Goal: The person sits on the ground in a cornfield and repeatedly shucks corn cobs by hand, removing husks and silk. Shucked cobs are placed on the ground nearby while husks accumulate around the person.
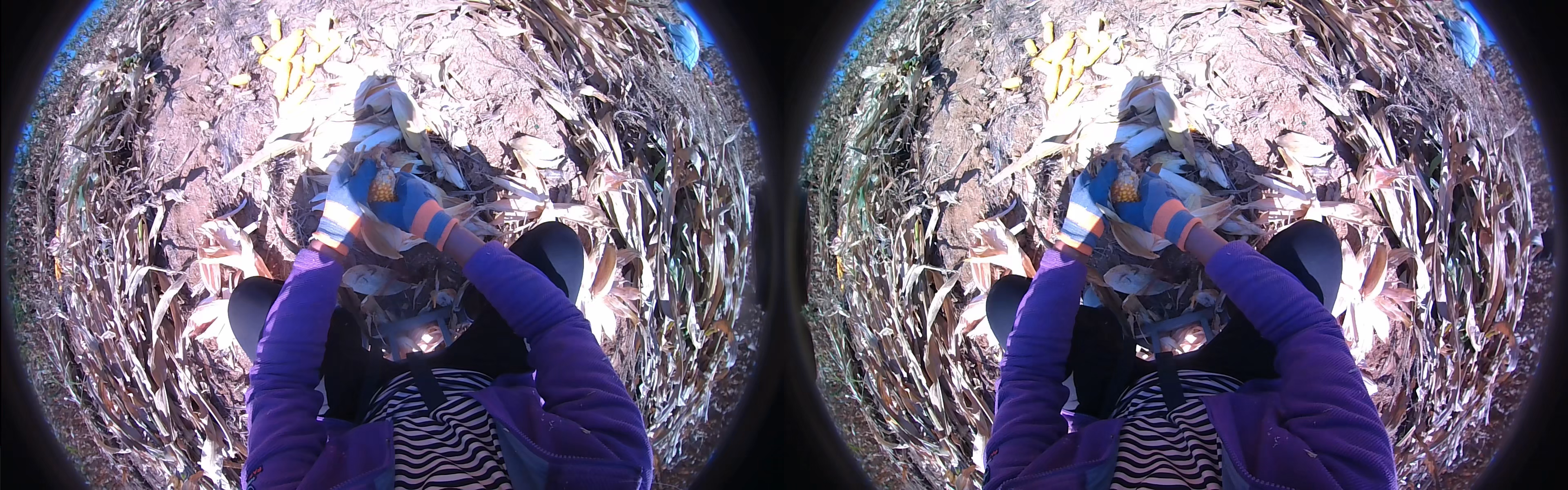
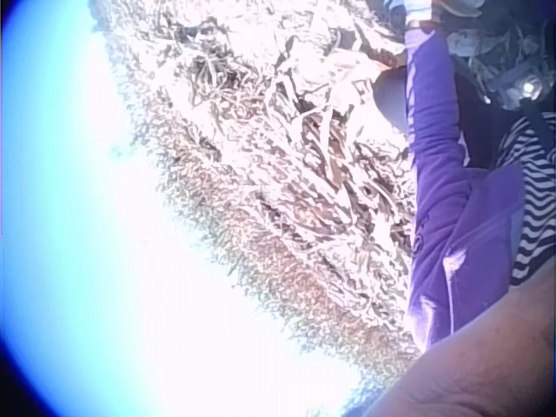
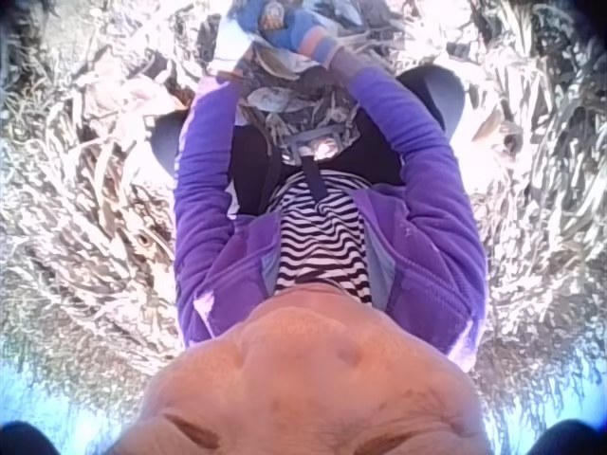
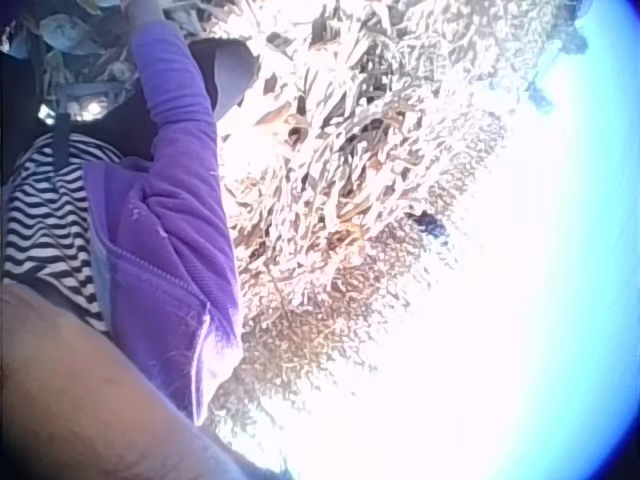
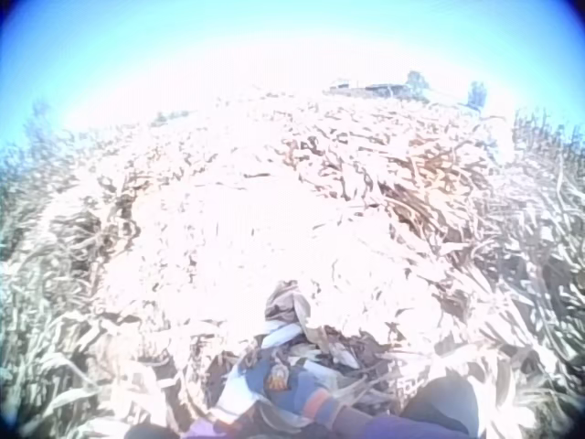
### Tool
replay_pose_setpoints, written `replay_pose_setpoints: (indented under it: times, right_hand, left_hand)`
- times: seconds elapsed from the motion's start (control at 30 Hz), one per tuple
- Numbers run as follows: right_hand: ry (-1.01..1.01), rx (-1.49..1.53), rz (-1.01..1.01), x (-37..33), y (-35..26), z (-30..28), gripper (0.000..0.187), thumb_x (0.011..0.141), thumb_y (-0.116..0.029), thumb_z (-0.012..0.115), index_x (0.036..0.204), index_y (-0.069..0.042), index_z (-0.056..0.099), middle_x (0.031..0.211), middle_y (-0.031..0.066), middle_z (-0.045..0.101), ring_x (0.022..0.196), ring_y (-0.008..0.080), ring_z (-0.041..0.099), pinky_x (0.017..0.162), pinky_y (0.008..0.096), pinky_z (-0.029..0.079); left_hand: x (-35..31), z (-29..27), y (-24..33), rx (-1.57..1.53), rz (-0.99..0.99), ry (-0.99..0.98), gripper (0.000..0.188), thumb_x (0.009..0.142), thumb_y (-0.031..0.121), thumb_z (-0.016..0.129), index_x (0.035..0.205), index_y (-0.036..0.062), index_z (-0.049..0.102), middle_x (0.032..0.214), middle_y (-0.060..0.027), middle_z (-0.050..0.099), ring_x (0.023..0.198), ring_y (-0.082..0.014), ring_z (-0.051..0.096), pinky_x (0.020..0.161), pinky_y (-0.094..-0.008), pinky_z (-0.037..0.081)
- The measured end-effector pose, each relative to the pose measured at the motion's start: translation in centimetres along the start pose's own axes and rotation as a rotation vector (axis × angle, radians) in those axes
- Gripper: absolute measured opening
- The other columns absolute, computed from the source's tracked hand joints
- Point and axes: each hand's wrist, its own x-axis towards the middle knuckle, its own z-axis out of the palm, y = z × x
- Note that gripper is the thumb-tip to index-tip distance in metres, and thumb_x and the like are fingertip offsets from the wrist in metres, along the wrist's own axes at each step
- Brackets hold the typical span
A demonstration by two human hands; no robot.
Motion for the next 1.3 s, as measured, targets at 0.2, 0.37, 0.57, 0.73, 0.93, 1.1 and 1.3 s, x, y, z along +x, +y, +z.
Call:
replay_pose_setpoints:
  times: [0.2,0.37,0.57,0.73,0.93,1.1,1.3]
  right_hand:
    - [0.088,-0.352,-0.071,-2.7,-7.6,0.8,0.059,0.064,-0.049,0.071,0.093,0.001,0.06,0.088,0.0215,0.064,0.083,0.0353,0.063,0.073,0.0401,0.05]
    - [0.069,-0.277,-0.044,-2.3,-6.7,0.5,0.057,0.065,-0.048,0.07,0.093,0.001,0.061,0.089,0.0214,0.064,0.083,0.0356,0.062,0.073,0.0403,0.05]
    - [0.076,-0.194,-0.036,-1.3,-3.3,0.1,0.054,0.066,-0.046,0.07,0.093,0.0,0.061,0.089,0.0213,0.064,0.083,0.0359,0.062,0.073,0.0405,0.049]
    - [0.045,-0.296,-0.002,-2.4,-7.7,0.6,0.05,0.067,-0.044,0.069,0.095,-0.003,0.062,0.092,0.0208,0.064,0.085,0.0357,0.062,0.074,0.0408,0.049]
    - [0.128,-0.241,-0.078,-4.4,-10.3,-0.8,0.048,0.066,-0.042,0.07,0.092,-0.003,0.064,0.09,0.0203,0.064,0.084,0.0357,0.062,0.073,0.0406,0.05]
    - [0.107,-0.261,-0.057,-4.4,-10.3,-0.8,0.048,0.065,-0.043,0.071,0.091,-0.003,0.064,0.089,0.0203,0.064,0.084,0.0354,0.062,0.073,0.0409,0.05]
    - [0.141,-0.282,-0.091,-4.3,-9.7,-0.4,0.047,0.066,-0.043,0.072,0.088,-0.002,0.064,0.089,0.0205,0.064,0.082,0.0356,0.062,0.072,0.0413,0.05]
  left_hand:
    - [-0.3,-2.7,0.0,0.065,0.029,0.068,0.02,0.09,0.004,0.051,0.109,-0.0017,0.055,0.096,-0.0079,0.061,0.083,-0.0155,0.06,0.07,-0.027,0.052]
    - [0.3,-2.7,-1.2,0.107,0.11,0.03,0.019,0.091,0.004,0.05,0.109,-0.0011,0.054,0.096,-0.0076,0.06,0.082,-0.0155,0.059,0.07,-0.0272,0.052]
    - [-0.3,-0.6,-0.1,0.046,0.058,0.024,0.022,0.092,0.009,0.052,0.111,-0.0018,0.052,0.097,-0.0069,0.06,0.081,-0.0147,0.059,0.069,-0.0268,0.051]
    - [-0.2,-2.9,-0.3,0.252,-0.036,0.054,0.029,0.088,0.011,0.058,0.113,-0.0011,0.051,0.101,-0.0067,0.06,0.086,-0.0134,0.059,0.071,-0.0263,0.05]
    - [-0.7,-1.3,-0.2,-0.065,0.116,-0.016,0.022,0.082,0.006,0.065,0.102,0.0001,0.059,0.092,-0.0047,0.062,0.081,-0.0123,0.059,0.072,-0.0247,0.05]
    - [-0.3,-1.5,-0.7,-0.042,0.084,0.054,0.017,0.082,0.003,0.064,0.098,-0.0005,0.061,0.089,-0.0052,0.063,0.079,-0.0119,0.06,0.07,-0.0241,0.051]
    - [0.0,-1.8,-1.7,-0.248,0.068,0.044,0.016,0.083,0.003,0.061,0.098,-0.0025,0.06,0.092,-0.0083,0.064,0.078,-0.015,0.062,0.068,-0.0267,0.053]
